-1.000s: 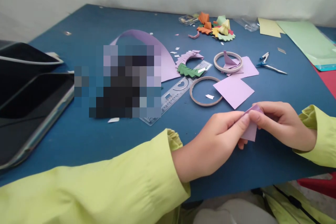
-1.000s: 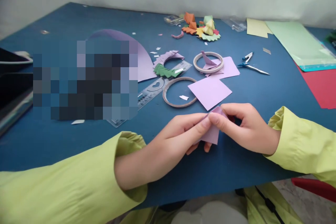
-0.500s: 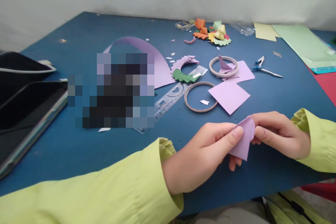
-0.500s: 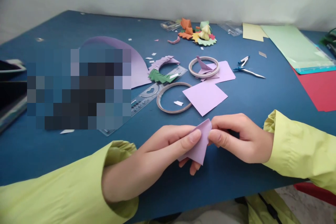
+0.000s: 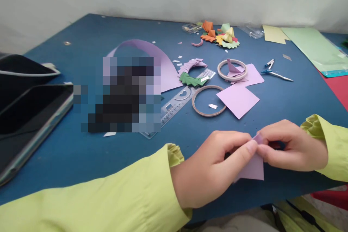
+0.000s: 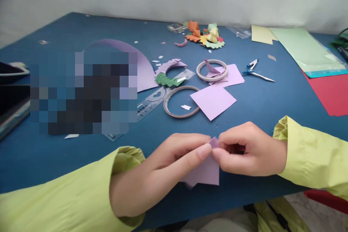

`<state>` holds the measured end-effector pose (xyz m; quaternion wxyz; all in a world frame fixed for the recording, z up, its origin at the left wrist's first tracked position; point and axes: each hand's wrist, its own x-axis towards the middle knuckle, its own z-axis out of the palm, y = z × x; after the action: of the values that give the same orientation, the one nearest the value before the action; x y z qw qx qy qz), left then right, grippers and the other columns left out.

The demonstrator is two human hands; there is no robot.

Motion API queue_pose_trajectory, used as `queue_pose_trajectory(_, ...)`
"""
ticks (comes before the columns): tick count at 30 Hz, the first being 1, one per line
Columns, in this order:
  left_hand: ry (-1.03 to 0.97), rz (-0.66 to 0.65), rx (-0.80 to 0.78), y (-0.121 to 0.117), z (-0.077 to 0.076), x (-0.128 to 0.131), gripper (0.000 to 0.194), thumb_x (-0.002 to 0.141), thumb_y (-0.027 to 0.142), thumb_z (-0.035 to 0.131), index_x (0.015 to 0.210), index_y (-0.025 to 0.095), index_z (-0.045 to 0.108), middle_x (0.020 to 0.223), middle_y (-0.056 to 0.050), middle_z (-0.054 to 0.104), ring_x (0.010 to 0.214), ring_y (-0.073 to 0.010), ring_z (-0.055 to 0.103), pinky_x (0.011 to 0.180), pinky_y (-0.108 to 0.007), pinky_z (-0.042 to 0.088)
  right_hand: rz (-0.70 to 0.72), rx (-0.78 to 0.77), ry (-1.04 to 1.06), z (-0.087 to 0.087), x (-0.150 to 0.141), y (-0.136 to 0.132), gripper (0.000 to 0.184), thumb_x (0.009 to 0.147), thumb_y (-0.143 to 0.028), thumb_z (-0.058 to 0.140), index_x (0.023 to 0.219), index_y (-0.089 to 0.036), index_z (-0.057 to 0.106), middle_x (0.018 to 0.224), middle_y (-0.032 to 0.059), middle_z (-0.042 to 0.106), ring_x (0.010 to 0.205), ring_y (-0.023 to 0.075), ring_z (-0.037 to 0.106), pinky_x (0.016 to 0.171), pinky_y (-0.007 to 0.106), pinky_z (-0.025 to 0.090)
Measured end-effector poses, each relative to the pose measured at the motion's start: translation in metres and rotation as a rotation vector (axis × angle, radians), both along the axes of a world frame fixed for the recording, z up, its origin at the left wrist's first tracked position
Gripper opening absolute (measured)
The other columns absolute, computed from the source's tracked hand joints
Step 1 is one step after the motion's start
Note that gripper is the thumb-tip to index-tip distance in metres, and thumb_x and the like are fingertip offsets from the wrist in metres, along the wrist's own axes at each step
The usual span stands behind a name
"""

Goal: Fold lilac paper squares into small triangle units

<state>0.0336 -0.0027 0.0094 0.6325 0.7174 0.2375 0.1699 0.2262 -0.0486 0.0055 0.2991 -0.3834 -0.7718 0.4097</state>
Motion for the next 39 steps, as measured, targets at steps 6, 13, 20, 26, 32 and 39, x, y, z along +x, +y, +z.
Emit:
queue_pose_trajectory(6, -0.007, 0.015, 0.163, -0.005, 0.000, 0.001, 0.022, 0.087, 0.018, 0.054, 0.065, 0.016, 0.054, 0.060, 0.005, 0.048, 0.056, -0.0078, 0.042, 0.051, -0.018, 0.034, 0.082, -0.013, -0.040, 0.001, -0.005, -0.007, 0.026, 0.084, -0.008, 0.048, 0.063, -0.018, 0.036, 0.057, -0.0056, 0.035, 0.053, 0.0051, 0.031, 0.050, 0.018, 0.028)
queue_pose_trajectory(13, -0.102, 0.226, 0.270, -0.009, 0.006, 0.000, 0.020, 0.088, 0.013, 0.049, 0.071, 0.018, 0.056, 0.065, 0.004, 0.053, 0.060, -0.0087, 0.049, 0.052, -0.017, 0.039, 0.052, -0.041, -0.045, 0.005, -0.006, -0.007, 0.020, 0.090, -0.018, 0.051, 0.071, -0.014, 0.051, 0.070, 0.0023, 0.051, 0.065, 0.0097, 0.046, 0.059, 0.022, 0.039)
queue_pose_trajectory(20, 0.066, 0.242, 0.211, 0.008, 0.005, -0.004, 0.021, 0.090, 0.023, 0.047, 0.071, 0.018, 0.055, 0.061, 0.005, 0.049, 0.051, -0.0079, 0.045, 0.046, -0.018, 0.038, -0.193, 0.063, -0.093, 0.010, 0.001, 0.002, 0.023, 0.091, -0.016, 0.050, 0.068, -0.016, 0.052, 0.064, -0.0027, 0.049, 0.059, 0.0061, 0.045, 0.056, 0.018, 0.037)
queue_pose_trajectory(26, 0.251, 0.302, 0.575, 0.007, 0.005, -0.009, 0.019, 0.088, 0.022, 0.049, 0.072, 0.019, 0.058, 0.060, 0.005, 0.054, 0.051, -0.0079, 0.048, 0.046, -0.019, 0.036, -0.269, 0.105, -0.238, 0.006, 0.008, 0.012, 0.032, 0.091, -0.025, 0.054, 0.061, -0.017, 0.045, 0.058, -0.0051, 0.043, 0.053, 0.0056, 0.038, 0.050, 0.019, 0.032)
queue_pose_trajectory(32, 0.284, 0.438, 0.532, 0.002, 0.005, -0.009, 0.022, 0.089, 0.023, 0.049, 0.068, 0.020, 0.056, 0.054, 0.007, 0.050, 0.044, -0.0071, 0.046, 0.043, -0.019, 0.035, -0.322, 0.076, -0.312, 0.008, 0.008, 0.010, 0.025, 0.092, -0.024, 0.051, 0.068, -0.017, 0.053, 0.058, -0.0046, 0.047, 0.052, 0.0062, 0.040, 0.050, 0.020, 0.033)
queue_pose_trajectory(39, 0.409, 0.238, 0.978, 0.008, -0.012, -0.014, 0.029, 0.094, 0.021, 0.040, 0.069, 0.019, 0.054, 0.062, 0.002, 0.055, 0.054, -0.0126, 0.052, 0.052, -0.026, 0.038, -0.343, 0.443, -0.564, -0.006, 0.009, 0.005, 0.020, 0.093, -0.022, 0.051, 0.076, -0.015, 0.060, 0.068, 0.0019, 0.057, 0.063, 0.0140, 0.051, 0.059, 0.027, 0.039)
